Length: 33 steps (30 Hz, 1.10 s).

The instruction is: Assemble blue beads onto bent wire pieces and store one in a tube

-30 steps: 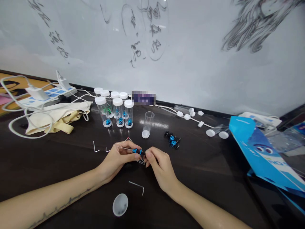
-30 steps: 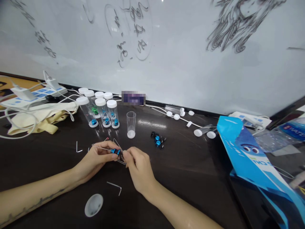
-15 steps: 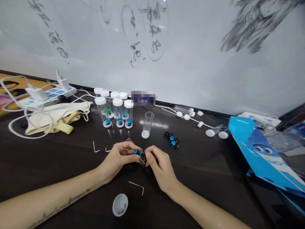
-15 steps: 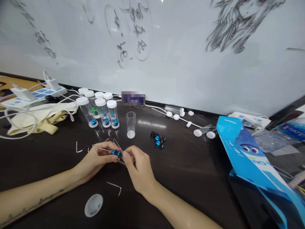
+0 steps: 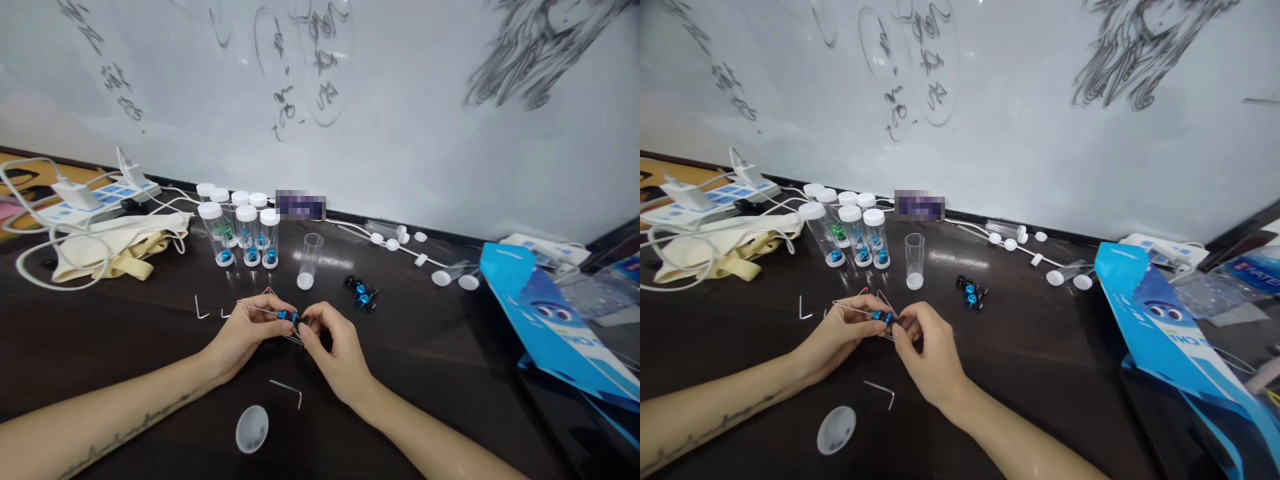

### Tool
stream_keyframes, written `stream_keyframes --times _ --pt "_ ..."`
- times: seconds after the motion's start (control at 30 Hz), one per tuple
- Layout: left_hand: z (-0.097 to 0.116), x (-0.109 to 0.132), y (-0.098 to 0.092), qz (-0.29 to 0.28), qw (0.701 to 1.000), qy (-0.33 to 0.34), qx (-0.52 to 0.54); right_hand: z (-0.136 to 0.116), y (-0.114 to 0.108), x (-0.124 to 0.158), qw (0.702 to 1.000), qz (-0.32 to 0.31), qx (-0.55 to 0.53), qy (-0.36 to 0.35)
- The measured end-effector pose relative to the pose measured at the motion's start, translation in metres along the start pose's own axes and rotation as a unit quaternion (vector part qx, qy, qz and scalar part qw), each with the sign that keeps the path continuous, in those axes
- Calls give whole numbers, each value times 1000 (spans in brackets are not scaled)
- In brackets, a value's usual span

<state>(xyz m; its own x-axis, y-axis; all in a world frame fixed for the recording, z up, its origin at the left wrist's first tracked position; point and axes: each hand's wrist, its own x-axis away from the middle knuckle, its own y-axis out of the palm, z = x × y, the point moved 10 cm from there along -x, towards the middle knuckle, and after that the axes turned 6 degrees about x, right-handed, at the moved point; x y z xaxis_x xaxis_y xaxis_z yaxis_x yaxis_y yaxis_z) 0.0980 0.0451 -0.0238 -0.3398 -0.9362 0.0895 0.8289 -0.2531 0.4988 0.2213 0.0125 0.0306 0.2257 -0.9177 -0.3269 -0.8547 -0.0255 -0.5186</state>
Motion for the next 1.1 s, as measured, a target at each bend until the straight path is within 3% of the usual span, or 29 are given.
stream_keyframes --times 0.43,1.1 --pt "1 3 10 -43 999 -2 -27 5 6 -2 999 -38 22 4" --pt "1 2 1 -6 1000 0 -10 4 2 -1 1000 -6 -5 6"
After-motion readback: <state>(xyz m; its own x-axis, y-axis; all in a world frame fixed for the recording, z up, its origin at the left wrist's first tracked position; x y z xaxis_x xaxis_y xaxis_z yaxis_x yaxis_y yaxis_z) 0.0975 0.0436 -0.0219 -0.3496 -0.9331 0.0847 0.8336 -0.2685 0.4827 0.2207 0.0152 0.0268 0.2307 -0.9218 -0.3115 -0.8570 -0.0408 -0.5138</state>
